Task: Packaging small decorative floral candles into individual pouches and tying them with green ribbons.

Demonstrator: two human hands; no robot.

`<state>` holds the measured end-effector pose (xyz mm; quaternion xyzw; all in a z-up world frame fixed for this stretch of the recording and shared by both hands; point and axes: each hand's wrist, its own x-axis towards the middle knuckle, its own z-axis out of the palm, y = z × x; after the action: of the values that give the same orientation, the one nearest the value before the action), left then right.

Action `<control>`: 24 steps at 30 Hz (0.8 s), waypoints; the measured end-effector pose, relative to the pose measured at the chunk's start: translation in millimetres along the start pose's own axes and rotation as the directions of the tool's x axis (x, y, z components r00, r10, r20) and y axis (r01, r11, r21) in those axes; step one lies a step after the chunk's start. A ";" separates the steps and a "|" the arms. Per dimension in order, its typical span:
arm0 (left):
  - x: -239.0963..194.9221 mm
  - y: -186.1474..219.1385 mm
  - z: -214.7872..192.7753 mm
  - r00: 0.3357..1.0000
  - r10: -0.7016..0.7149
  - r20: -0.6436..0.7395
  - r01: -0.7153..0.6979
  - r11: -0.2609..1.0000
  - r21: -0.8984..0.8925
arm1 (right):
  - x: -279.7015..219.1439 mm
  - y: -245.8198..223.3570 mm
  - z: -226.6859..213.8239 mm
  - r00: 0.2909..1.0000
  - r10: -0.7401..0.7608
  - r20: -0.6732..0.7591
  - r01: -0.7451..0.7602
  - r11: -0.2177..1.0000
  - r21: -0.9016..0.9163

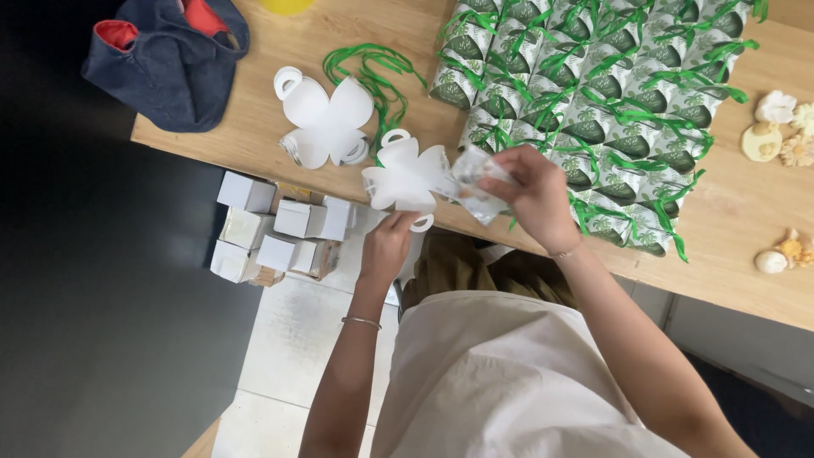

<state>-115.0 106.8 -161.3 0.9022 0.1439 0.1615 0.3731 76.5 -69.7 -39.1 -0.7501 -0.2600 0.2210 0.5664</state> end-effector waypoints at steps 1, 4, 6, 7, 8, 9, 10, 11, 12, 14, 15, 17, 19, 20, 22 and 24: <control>-0.5 1.8 -0.4 1.000 -0.002 -0.001 0.002 1.000 0.002 | 9.9 4.2 13.4 1.000 0.000 0.003 0.000 1.000 0.002; -1.4 3.4 -0.9 0.999 -0.046 0.000 0.046 0.999 -0.016 | 34.2 30.7 57.0 0.996 0.076 0.050 -0.087 0.965 0.248; 0.2 -1.2 2.0 0.997 -0.069 -0.030 0.069 0.998 -0.003 | 45.5 67.8 88.9 0.990 0.139 0.025 -0.141 0.967 0.213; -0.3 -7.7 6.4 0.997 -0.064 -0.032 0.064 0.998 -0.003 | 48.4 80.9 100.8 0.991 0.135 0.022 -0.136 0.968 0.213; -0.8 -14.4 10.9 0.997 -0.063 -0.045 0.064 0.998 0.021 | 51.4 94.3 112.7 0.992 0.119 -0.029 -0.116 0.988 0.100; -3.6 -20.8 15.7 0.996 -0.065 -0.058 0.068 0.997 0.045 | 52.6 108.3 125.1 0.992 0.101 -0.076 -0.103 0.995 -0.015; -4.5 -20.0 16.2 0.996 -0.065 -0.059 0.068 0.997 0.044 | 53.8 118.3 132.6 0.992 0.100 -0.076 -0.102 0.995 -0.015; -4.2 -19.3 16.5 0.995 -0.075 -0.067 0.078 0.996 0.047 | 56.3 127.9 139.7 0.985 0.123 -0.118 -0.136 0.985 -0.109; -3.5 -18.6 16.8 0.994 -0.084 -0.076 0.088 0.995 0.050 | 59.1 137.5 146.8 0.977 0.141 -0.162 -0.172 0.965 -0.200; -2.1 -18.4 16.6 0.993 -0.080 -0.088 0.084 0.995 0.047 | 63.1 145.4 151.9 0.972 0.172 -0.160 -0.208 0.948 -0.243; -2.1 -18.0 16.4 0.992 -0.079 -0.096 0.083 0.996 0.044 | 64.2 149.6 154.5 0.965 0.209 -0.158 -0.247 0.926 -0.285; 1.9 -16.5 12.6 0.993 -0.068 -0.093 0.073 0.996 0.045 | 70.2 163.8 158.4 0.963 0.225 -0.151 -0.263 0.910 -0.320; 0.7 -17.7 13.6 0.994 -0.061 -0.089 0.065 0.997 0.044 | 71.9 173.9 162.4 0.959 0.245 -0.141 -0.280 0.891 -0.356; -1.4 -19.6 16.0 0.995 -0.078 -0.069 0.082 0.995 0.056 | 71.6 176.3 164.2 0.954 0.262 -0.148 -0.299 0.881 -0.367; 2.1 -21.8 17.4 0.994 -0.091 -0.054 0.095 0.993 0.070 | 77.1 177.0 167.8 0.950 0.273 -0.154 -0.311 0.872 -0.377; 2.2 -19.2 16.6 0.990 -0.143 -0.005 0.142 0.981 0.129 | 75.0 176.3 172.1 0.967 0.195 -0.163 -0.248 0.862 -0.442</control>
<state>-109.1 110.2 -185.8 0.9122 0.2175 0.1229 0.3247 50.9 65.4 -256.8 -0.8988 -0.1844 0.1741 0.3575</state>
